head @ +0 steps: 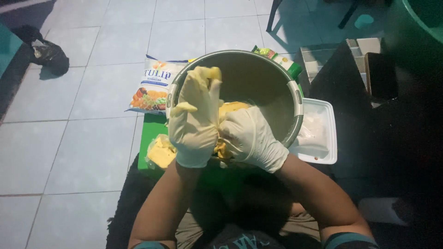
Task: The person is using both hands to knead a large mass of yellow dough inside a mixing bowl.
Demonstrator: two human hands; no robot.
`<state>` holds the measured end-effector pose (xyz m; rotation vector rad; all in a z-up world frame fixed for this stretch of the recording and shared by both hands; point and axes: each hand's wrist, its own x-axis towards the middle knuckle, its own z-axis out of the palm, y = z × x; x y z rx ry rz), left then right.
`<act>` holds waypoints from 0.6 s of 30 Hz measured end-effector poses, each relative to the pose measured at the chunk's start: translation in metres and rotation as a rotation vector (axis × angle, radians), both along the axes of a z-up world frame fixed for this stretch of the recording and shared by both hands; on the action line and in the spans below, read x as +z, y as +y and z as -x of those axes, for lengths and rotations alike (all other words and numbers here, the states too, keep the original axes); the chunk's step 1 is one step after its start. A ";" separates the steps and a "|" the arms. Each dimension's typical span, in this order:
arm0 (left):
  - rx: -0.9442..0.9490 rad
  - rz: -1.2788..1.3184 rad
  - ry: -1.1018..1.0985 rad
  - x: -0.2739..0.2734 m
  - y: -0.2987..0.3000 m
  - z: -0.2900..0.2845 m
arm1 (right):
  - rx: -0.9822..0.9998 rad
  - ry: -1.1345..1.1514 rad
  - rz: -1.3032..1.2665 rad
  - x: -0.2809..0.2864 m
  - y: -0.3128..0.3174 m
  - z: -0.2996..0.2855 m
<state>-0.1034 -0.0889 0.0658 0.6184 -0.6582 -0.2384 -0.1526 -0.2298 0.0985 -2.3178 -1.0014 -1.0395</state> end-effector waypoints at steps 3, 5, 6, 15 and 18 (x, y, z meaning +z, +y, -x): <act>-0.016 0.002 -0.011 0.006 -0.006 -0.006 | -0.032 -0.004 0.073 -0.007 -0.008 -0.004; -0.022 0.007 -0.016 0.016 -0.017 -0.026 | -0.069 0.010 0.062 -0.025 -0.011 -0.009; -0.023 0.004 -0.016 0.014 -0.016 -0.022 | -0.070 0.010 0.059 -0.023 -0.009 -0.006; -0.059 0.024 -0.089 0.022 -0.019 -0.004 | -0.138 -0.040 -0.104 -0.003 -0.020 -0.004; -0.064 0.042 -0.130 0.024 -0.013 0.009 | -0.084 0.188 -0.372 0.014 -0.022 0.004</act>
